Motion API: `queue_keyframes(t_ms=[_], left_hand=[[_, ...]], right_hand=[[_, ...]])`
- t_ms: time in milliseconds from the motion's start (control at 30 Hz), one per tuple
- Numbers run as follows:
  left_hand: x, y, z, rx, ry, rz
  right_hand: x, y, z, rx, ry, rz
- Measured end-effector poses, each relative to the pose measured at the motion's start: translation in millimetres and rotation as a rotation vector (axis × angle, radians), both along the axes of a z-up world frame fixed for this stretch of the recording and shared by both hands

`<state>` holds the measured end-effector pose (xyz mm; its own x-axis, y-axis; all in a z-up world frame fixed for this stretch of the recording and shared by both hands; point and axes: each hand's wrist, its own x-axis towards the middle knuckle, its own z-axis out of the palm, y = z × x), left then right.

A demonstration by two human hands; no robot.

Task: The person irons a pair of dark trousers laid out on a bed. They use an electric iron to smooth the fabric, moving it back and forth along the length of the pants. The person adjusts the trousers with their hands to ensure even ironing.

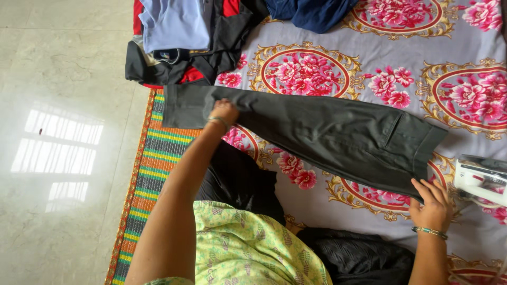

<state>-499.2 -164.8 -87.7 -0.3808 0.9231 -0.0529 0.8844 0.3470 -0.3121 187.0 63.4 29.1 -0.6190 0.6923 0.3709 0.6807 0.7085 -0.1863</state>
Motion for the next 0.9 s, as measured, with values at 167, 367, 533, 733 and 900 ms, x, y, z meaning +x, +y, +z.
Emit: queue_keyframes(t_ms=[167, 367, 533, 733, 900], left_hand=[[-62.6, -76.2, 34.8, 0.071, -0.183, 0.165], [-44.3, -119.6, 127.3, 0.696, -0.491, 0.374], [-54.1, -161.3, 228.1, 0.878, -0.73, 0.103], [-96.3, -179.4, 272.8, 0.821, -0.962, 0.098], [-142.1, -123.3, 222.6, 0.645, -0.768, 0.032]], right_hand=[[-12.4, -9.8, 21.9, 0.015, 0.121, -0.022], [-14.4, -13.9, 69.2, -0.056, 0.224, -0.055], [21.6, -11.4, 122.8, -0.098, 0.239, 0.003], [64.2, 2.7, 183.9, -0.475, 0.373, -0.087], [23.1, 59.5, 180.6, -0.651, -0.037, -0.258]])
